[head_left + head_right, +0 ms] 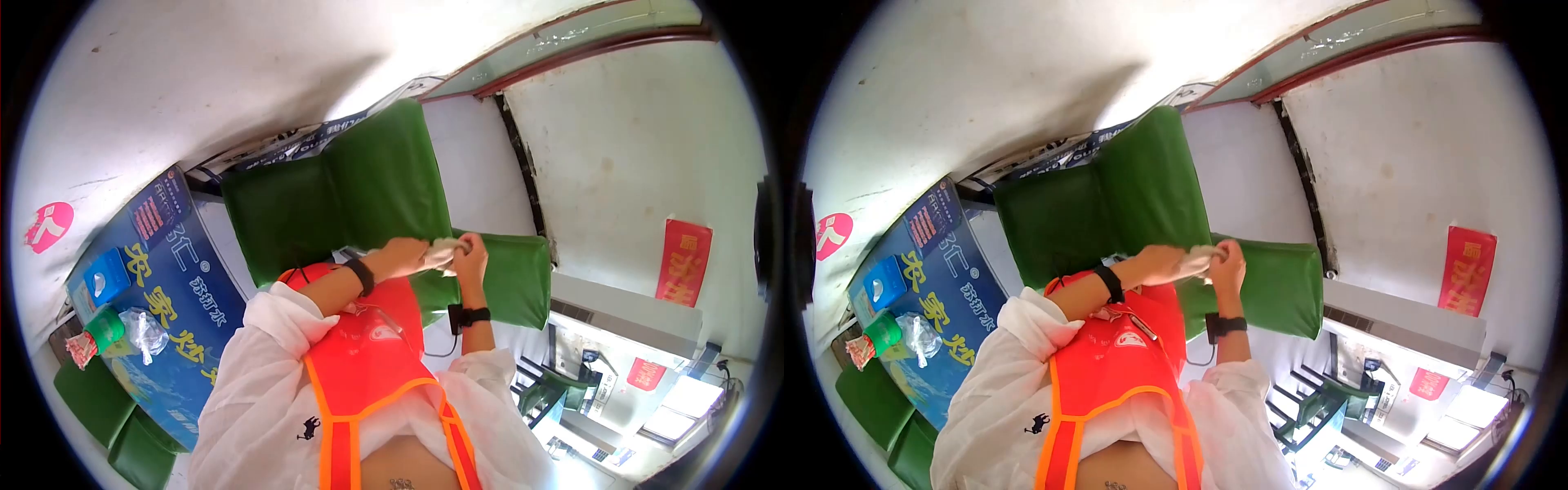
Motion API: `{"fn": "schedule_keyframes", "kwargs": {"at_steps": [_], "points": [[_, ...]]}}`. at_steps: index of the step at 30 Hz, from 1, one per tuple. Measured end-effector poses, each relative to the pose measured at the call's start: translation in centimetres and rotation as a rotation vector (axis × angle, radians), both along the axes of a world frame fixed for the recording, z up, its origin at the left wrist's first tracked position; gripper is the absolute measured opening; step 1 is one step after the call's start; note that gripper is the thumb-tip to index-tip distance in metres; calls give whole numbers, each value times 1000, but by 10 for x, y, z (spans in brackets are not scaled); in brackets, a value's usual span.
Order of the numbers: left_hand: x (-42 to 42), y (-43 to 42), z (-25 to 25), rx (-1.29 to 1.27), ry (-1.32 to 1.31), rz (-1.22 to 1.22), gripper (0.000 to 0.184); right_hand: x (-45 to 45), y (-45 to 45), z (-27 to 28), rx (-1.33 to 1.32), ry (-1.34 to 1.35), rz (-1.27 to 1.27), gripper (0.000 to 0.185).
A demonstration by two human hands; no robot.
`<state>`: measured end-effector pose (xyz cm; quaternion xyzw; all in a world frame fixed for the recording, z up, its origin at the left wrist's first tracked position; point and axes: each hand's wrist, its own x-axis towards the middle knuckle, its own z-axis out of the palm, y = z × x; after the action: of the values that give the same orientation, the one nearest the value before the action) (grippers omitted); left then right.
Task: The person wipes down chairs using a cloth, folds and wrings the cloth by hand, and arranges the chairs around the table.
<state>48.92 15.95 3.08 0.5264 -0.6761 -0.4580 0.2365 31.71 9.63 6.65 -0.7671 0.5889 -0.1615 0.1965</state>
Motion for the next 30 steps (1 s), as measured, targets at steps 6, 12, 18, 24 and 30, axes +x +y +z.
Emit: {"fn": "schedule_keyframes", "kwargs": {"at_steps": [6,12,18,24,30], "points": [[-6,-14,-5,31,145,450,25,17,-16,10,-69,-135,-48,18],[-33,11,-35,30,109,346,25,8,8,-20,-60,-106,108,23],[-48,32,-64,8,162,491,24,-5,-4,-14,80,-214,171,20],[-59,66,-62,33,-30,556,26,-41,15,-23,128,-297,343,18],[-110,162,-61,14,-166,616,20,-130,59,-56,404,-203,578,20]]}}
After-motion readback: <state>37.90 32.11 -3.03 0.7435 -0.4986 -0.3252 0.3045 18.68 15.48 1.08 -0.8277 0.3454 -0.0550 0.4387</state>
